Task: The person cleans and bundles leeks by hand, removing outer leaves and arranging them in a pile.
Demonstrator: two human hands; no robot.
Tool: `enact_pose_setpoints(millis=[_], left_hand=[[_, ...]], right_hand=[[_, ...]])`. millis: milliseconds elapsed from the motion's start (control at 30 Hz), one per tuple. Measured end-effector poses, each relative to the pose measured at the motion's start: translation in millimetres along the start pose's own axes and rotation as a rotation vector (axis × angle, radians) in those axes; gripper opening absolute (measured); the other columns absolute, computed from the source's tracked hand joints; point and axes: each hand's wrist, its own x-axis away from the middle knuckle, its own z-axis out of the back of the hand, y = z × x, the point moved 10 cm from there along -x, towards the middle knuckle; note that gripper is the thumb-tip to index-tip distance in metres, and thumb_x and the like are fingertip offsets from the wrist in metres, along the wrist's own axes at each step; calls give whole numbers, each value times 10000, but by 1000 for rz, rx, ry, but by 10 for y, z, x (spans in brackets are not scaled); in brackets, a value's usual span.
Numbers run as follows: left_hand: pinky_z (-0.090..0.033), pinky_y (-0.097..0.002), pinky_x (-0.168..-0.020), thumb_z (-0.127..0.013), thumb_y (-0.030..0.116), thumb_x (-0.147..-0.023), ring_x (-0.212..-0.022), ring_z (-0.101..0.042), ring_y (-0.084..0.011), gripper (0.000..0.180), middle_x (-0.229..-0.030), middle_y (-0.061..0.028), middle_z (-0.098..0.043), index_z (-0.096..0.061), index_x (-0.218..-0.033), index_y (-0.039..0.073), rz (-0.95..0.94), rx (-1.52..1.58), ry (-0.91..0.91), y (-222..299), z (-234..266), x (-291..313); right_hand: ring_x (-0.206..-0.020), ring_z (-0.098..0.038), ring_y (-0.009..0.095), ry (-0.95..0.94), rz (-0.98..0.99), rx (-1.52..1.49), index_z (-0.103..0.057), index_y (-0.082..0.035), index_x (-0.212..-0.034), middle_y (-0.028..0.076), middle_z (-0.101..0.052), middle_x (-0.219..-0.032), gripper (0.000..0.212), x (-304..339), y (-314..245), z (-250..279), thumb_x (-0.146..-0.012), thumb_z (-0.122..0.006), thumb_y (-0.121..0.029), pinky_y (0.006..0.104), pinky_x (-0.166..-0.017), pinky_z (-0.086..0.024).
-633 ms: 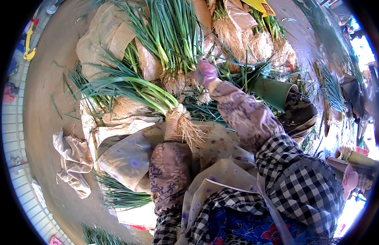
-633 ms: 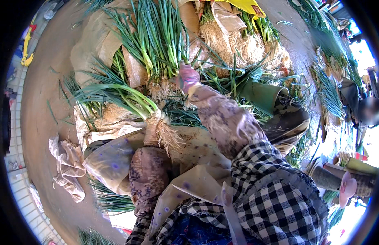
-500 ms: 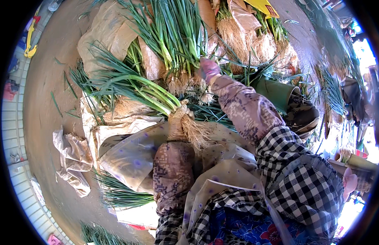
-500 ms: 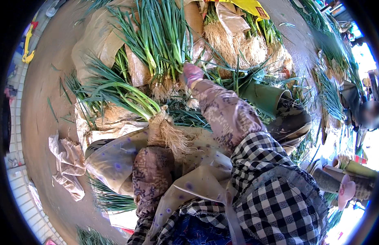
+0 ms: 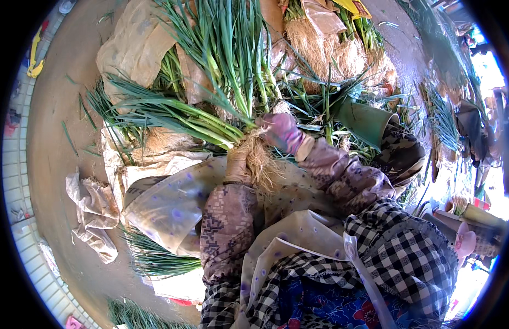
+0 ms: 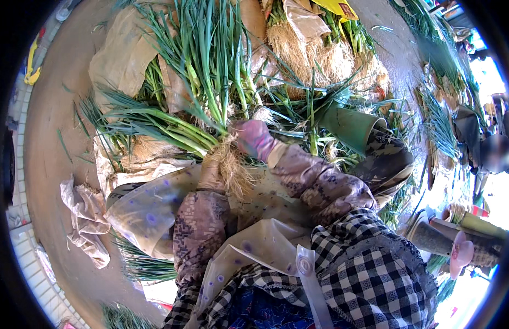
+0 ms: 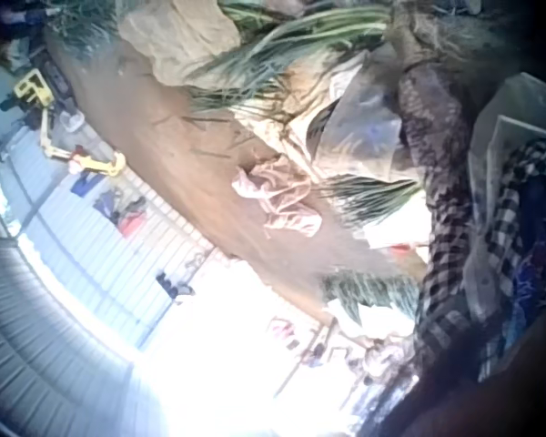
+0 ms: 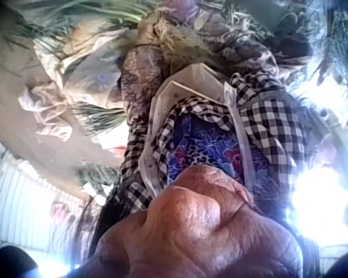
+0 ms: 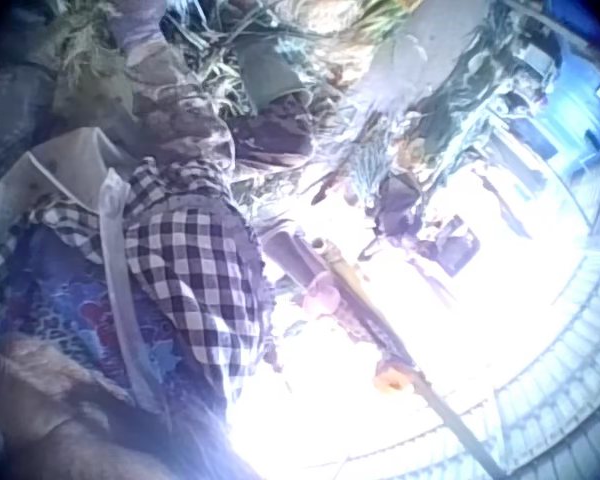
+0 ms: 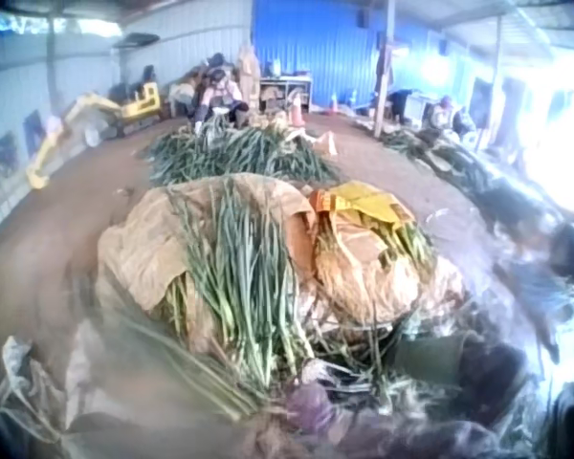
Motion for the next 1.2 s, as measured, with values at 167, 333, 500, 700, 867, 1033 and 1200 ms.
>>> enact_pose_setpoints(millis=[167,333,500,700,867,1033,1200], left_hand=[[-510,-252,-554,-618,18,-757,-649,-597,-169,208,-805,-100,-604,-561,-953,-25,42,-2,-6,9,-186,23],[-504,-260,-546,-608,27,-764,-636,-592,-180,183,-787,-104,-597,-563,-933,-29,-22,111,28,-55,-219,-87],[-491,-235,-533,-605,57,-784,-643,-574,-148,181,-788,-76,-583,-566,-945,-16,-100,184,-10,91,44,-144],[-484,-241,-548,-625,62,-768,-625,-563,-136,162,-773,-60,-593,-581,-915,12,6,-38,-172,-12,-274,-68],[-464,-220,-557,-658,86,-746,-648,-556,-114,203,-800,-47,-605,-596,-915,-8,-167,-468,55,-23,-118,-99],[-441,-224,-542,-647,94,-750,-626,-535,-107,181,-782,-34,-590,-592,-899,7,-246,-688,130,-43,184,-281],[-476,-252,-572,-575,55,-784,-674,-562,-151,112,-812,-58,-579,-573,-884,4,-214,-337,-14,-1,113,-198]], right_hand=[[-573,-546,141,322,-96,-908,-631,-36,-819,75,-626,-694,239,111,376,-59,-814,-561,-264,287,-536,-438],[-616,-545,108,446,11,-1055,-603,-12,-818,43,-606,-726,175,460,441,190,-821,-577,-185,238,-525,-420],[-478,-506,71,765,-328,-1280,-557,-26,-882,57,-621,-784,195,992,1419,528,-877,-455,-192,198,-358,-342],[-830,-563,259,575,-281,-314,-441,-1,-1151,117,-568,-980,450,891,1711,464,-781,-613,-189,351,-687,-467],[-863,-555,230,298,3,-1147,-462,-11,-1082,122,-556,-892,312,58,675,247,-820,-559,-150,352,-700,-467],[-546,-528,151,608,229,37,-586,15,-795,50,-566,-644,157,23,117,491,-813,-581,-141,298,-472,-434],[-386,-399,31,318,-72,-1324,-608,-33,-817,39,-586,-624,168,502,120,526,-805,-604,-200,175,-311,-261]])
